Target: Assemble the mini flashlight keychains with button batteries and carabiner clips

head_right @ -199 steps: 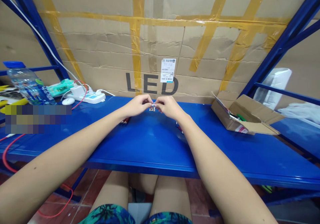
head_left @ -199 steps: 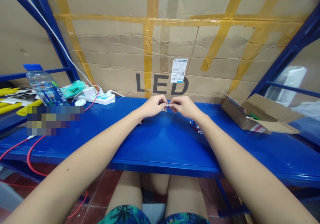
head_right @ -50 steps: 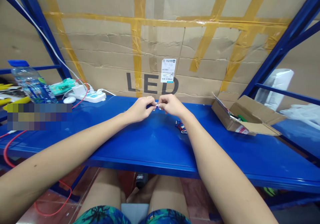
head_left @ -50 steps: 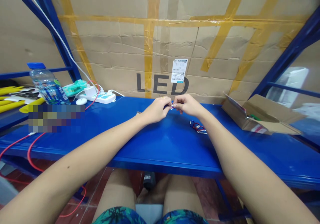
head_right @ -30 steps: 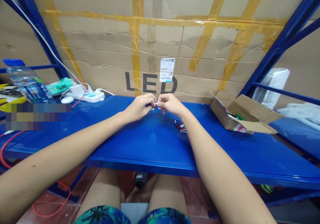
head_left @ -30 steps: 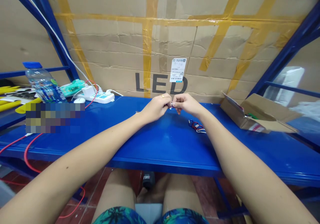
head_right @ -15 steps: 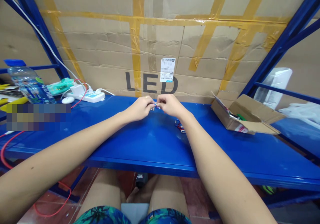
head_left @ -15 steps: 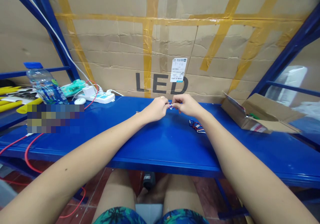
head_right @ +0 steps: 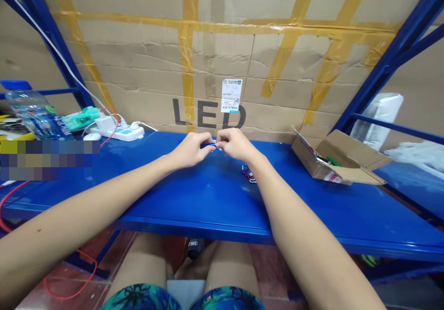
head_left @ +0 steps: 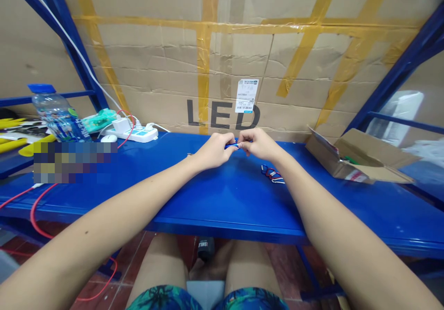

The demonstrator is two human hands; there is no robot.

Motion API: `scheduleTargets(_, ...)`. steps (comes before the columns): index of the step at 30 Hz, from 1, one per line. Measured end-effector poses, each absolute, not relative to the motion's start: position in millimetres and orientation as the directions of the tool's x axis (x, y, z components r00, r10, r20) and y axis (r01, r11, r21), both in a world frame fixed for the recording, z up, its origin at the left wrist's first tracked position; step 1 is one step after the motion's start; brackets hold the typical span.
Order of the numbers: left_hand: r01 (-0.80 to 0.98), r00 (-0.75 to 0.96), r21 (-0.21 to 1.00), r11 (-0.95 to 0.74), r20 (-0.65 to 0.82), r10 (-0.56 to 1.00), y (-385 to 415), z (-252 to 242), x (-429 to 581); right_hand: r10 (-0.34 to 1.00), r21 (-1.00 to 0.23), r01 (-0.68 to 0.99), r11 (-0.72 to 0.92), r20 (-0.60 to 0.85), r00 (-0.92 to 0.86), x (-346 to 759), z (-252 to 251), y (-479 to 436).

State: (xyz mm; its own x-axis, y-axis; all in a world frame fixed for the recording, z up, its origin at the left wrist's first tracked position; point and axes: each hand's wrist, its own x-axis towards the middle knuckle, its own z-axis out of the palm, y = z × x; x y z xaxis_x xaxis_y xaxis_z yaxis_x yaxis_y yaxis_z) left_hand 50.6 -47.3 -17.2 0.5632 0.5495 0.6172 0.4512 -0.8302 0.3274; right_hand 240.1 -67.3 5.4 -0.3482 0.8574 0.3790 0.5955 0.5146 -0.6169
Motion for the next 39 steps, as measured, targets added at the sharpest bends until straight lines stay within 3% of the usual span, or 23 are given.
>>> scheduleTargets(11, 0.46, 0.698, -0.054, -0.886, 0.639, 0.324, -47.4, -23.7, 50.4, 0.899, -0.823, 0.407, 0.396, 0.257, -0.355, 242.2, 8.2, -67.7)
scheduleTargets(16, 0.472, 0.719, -0.138, -0.871, 0.632, 0.289, -43.9, -23.1, 50.7, 0.902, -0.837, 0.39, 0.384, 0.249, -0.354, 243.1, 9.2, -68.0)
scheduleTargets(20, 0.499, 0.68, -0.091, -0.862, 0.657, 0.324, -46.5, -21.4, 51.9, 0.887, -0.814, 0.4, 0.421, 0.279, -0.368, 244.2, 9.0, -66.0)
scheduleTargets(30, 0.446, 0.595, 0.213, -0.869, 0.655, 0.466, -46.5, -21.5, 55.2, 0.881, -0.755, 0.47, 0.457, 0.311, -0.356, 244.9, 7.8, -66.5)
scheduleTargets(39, 0.407, 0.572, 0.199, -0.891, 0.705, 0.419, -43.9, -24.1, 56.5, 0.901, -0.795, 0.434, 0.424, 0.321, -0.293, 240.1, 10.0, -70.2)
